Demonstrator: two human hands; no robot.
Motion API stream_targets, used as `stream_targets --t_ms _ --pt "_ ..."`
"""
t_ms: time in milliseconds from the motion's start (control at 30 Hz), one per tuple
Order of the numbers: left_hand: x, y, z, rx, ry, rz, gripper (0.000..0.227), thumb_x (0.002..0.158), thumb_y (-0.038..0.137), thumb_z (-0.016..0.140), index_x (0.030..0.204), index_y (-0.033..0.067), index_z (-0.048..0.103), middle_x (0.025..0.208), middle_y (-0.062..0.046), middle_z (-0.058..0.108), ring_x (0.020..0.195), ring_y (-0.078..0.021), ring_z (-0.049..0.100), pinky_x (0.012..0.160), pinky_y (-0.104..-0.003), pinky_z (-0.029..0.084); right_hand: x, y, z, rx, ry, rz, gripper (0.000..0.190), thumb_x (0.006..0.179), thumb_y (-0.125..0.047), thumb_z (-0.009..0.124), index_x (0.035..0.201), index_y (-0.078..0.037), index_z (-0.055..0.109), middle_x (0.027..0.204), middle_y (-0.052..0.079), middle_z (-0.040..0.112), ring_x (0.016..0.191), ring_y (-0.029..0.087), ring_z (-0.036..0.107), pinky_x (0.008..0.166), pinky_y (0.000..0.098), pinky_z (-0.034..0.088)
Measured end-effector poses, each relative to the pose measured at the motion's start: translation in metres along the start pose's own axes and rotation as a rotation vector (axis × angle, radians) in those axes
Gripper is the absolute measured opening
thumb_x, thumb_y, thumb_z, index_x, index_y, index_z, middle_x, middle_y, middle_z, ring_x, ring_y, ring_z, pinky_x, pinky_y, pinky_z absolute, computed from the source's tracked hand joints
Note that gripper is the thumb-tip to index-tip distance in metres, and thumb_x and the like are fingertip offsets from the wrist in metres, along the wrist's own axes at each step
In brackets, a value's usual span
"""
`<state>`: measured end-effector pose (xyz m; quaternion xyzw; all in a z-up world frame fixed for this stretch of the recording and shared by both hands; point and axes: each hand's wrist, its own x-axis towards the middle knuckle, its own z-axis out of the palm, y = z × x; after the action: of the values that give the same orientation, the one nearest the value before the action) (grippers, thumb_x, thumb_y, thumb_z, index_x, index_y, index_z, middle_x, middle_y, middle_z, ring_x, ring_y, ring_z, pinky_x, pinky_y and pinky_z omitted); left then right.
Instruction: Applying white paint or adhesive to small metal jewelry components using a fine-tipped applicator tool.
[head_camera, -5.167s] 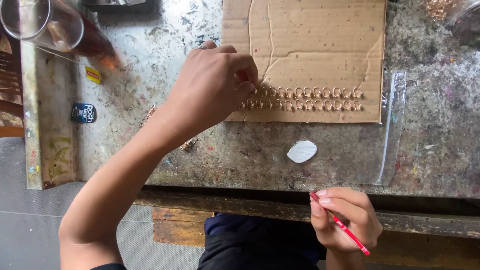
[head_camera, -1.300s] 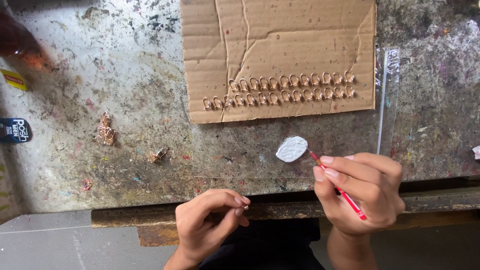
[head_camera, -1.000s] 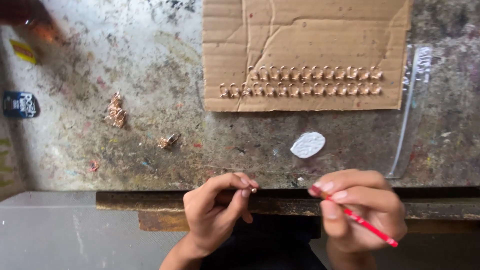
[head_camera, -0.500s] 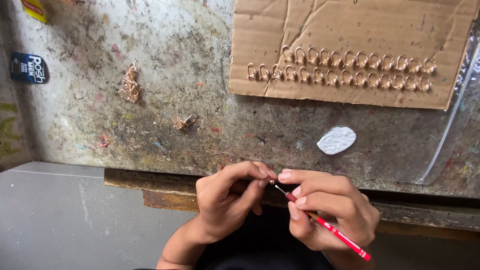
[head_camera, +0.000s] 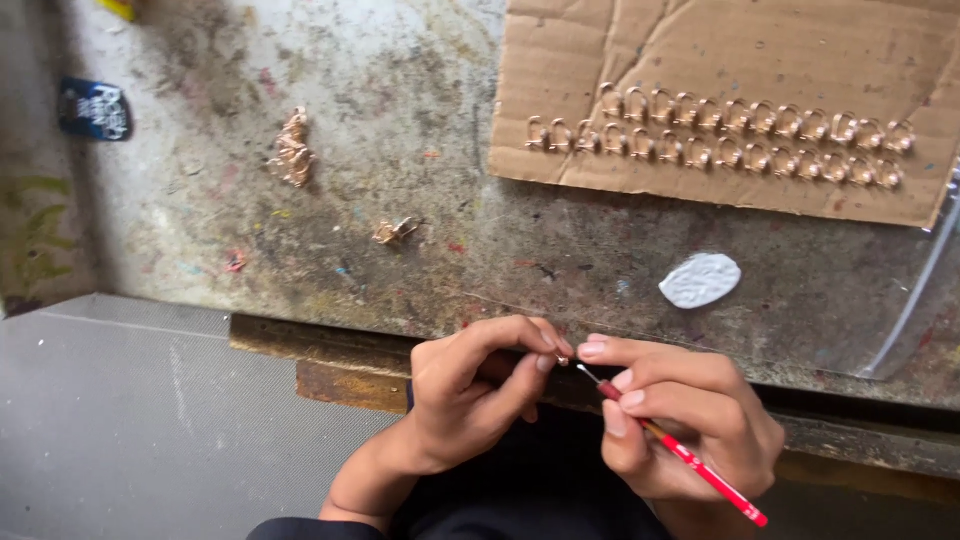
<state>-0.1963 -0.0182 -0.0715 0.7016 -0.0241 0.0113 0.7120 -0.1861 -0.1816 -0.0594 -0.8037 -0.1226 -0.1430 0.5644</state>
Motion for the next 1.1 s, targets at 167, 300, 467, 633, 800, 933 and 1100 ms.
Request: stream_targets --t_ms 167,300,467,633,800,933,1100 --pt "0.005 0.032 -0.032 0.187 -0.080 0.050 0.003 0.097 0.000 0.062 0.100 -0.0011 0.061 0.093 -0.014 0.075 0.069 -0.0164 0.071 0.066 -0.023 0.058 -0.008 0.008 0.002 0.037 0.036 -0.034 0.011 0.091 -0.007 0.064 0.088 -0.004 0.054 0.083 0.016 0.060 0.074 0.031 0.079 0.074 0.0374 0.076" --pt "0.038 0.072 -0.067 0.743 -0.049 0.251 0.005 0.099 -0.002 0.065 0.096 0.0016 0.065 0.095 -0.009 0.076 0.085 -0.0185 0.075 0.078 -0.029 0.062 -0.009 0.012 0.003 0.058 0.049 -0.085 0.012 0.092 -0.008 0.064 0.088 -0.004 0.053 0.082 0.016 0.059 0.071 0.031 0.077 0.070 0.0371 0.075" --pt "0.078 0.071 -0.095 1.130 -0.098 0.350 0.004 0.108 0.004 0.068 0.109 0.0000 0.068 0.106 -0.014 0.070 0.087 -0.0252 0.061 0.063 -0.032 0.049 -0.008 0.016 0.002 0.059 0.044 -0.160 0.010 0.092 -0.006 0.063 0.088 -0.004 0.054 0.082 0.016 0.061 0.070 0.031 0.078 0.067 0.0346 0.074" --pt "0.100 0.060 -0.102 1.210 -0.132 0.386 0.010 0.110 0.004 0.072 0.101 0.0051 0.068 0.101 -0.010 0.068 0.081 -0.0304 0.055 0.083 -0.042 0.045 -0.009 0.019 -0.001 0.057 0.024 -0.168 0.009 0.091 -0.005 0.064 0.089 -0.005 0.055 0.085 0.015 0.061 0.074 0.031 0.080 0.071 0.0320 0.074" --pt "0.092 0.058 -0.105 1.154 -0.105 0.359 0.013 0.109 0.006 0.069 0.118 -0.0001 0.075 0.110 -0.012 0.070 0.088 -0.0314 0.058 0.076 -0.042 0.046 -0.010 0.020 -0.001 0.060 0.026 -0.178 0.009 0.090 -0.004 0.065 0.089 -0.005 0.056 0.086 0.015 0.062 0.075 0.028 0.079 0.071 0.0308 0.073" --pt "0.068 0.058 -0.104 1.271 -0.161 0.255 0.033 0.097 0.031 0.080 0.120 0.0085 0.074 0.113 -0.009 0.070 0.100 -0.0314 0.054 0.068 -0.041 0.046 -0.009 0.023 -0.001 0.067 0.035 -0.202 0.009 0.090 -0.004 0.065 0.089 -0.005 0.056 0.085 0.015 0.061 0.073 0.028 0.079 0.070 0.0326 0.074" --pt "0.057 0.054 -0.098 1.277 -0.104 0.330 0.010 0.102 0.022 0.078 0.103 0.0125 0.077 0.106 -0.005 0.067 0.092 -0.0303 0.049 0.076 -0.038 0.046 -0.008 0.022 -0.001 0.078 0.036 -0.212 0.009 0.089 -0.004 0.066 0.089 -0.005 0.057 0.086 0.016 0.062 0.073 0.029 0.080 0.070 0.0314 0.074"
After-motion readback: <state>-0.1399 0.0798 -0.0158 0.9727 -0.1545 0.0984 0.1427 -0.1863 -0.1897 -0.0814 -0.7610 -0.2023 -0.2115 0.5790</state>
